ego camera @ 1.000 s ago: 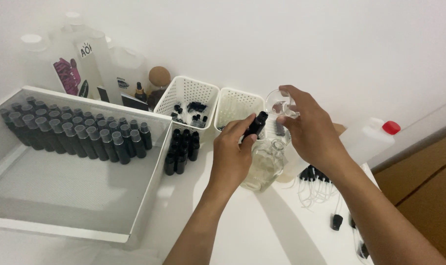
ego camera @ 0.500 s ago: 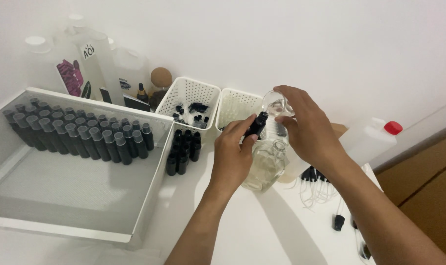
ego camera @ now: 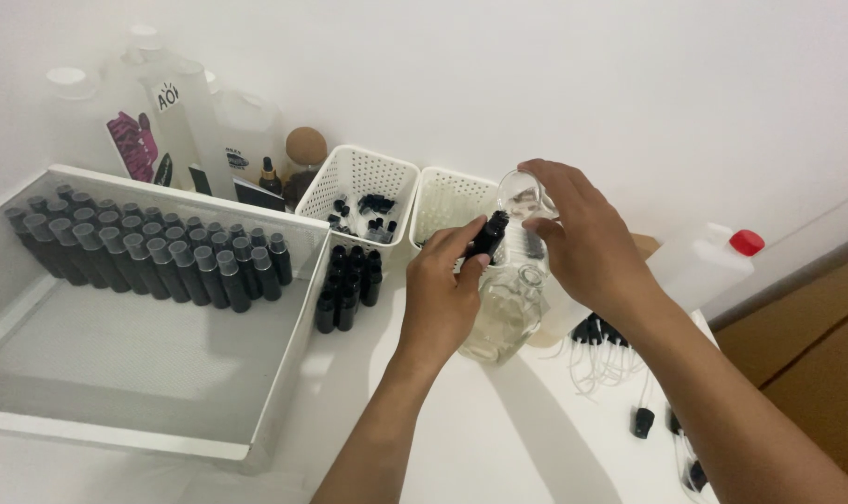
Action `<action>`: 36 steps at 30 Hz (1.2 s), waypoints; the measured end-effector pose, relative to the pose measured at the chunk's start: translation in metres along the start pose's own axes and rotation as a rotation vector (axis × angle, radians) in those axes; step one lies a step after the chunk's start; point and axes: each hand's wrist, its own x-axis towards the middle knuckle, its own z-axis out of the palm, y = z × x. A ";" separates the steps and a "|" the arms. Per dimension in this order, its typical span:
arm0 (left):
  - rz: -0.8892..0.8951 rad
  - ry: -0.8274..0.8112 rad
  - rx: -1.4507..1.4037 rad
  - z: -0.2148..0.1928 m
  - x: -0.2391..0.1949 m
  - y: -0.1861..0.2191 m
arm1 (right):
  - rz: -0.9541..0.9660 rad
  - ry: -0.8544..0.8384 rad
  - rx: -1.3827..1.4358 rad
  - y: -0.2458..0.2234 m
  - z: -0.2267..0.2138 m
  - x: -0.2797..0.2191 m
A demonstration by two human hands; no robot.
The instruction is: Assembling small perfume spray bottles and transferring liquids between containers
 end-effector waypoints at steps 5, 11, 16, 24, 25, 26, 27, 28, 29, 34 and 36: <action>0.013 0.005 0.009 0.000 0.001 -0.005 | 0.022 -0.003 -0.024 0.002 0.005 0.003; 0.030 0.016 -0.026 0.000 0.001 -0.005 | 0.029 -0.009 -0.015 -0.007 0.001 0.002; 0.011 0.025 -0.042 -0.002 0.000 -0.003 | -0.023 -0.010 -0.070 0.003 0.006 0.002; 0.001 0.025 -0.036 -0.002 0.001 -0.004 | 0.040 -0.039 -0.035 -0.011 0.000 0.001; -0.008 0.023 -0.043 -0.002 0.000 -0.002 | 0.040 -0.043 -0.049 -0.010 0.000 0.002; -0.008 0.023 -0.043 -0.002 0.000 -0.003 | 0.040 -0.043 -0.050 -0.008 0.001 0.002; -0.008 0.024 -0.038 -0.002 0.000 -0.003 | 0.021 -0.036 -0.054 -0.006 0.003 0.002; -0.008 0.024 -0.033 -0.002 0.000 -0.003 | 0.003 -0.029 -0.057 -0.003 0.004 0.002; -0.008 0.024 -0.033 -0.002 0.000 -0.003 | 0.003 -0.030 -0.057 -0.004 0.003 0.001; 0.002 0.017 -0.034 -0.003 0.001 -0.004 | -0.031 -0.002 -0.065 -0.004 0.005 0.003; -0.008 0.018 -0.043 -0.002 0.001 -0.004 | -0.041 -0.002 -0.062 -0.004 0.004 0.003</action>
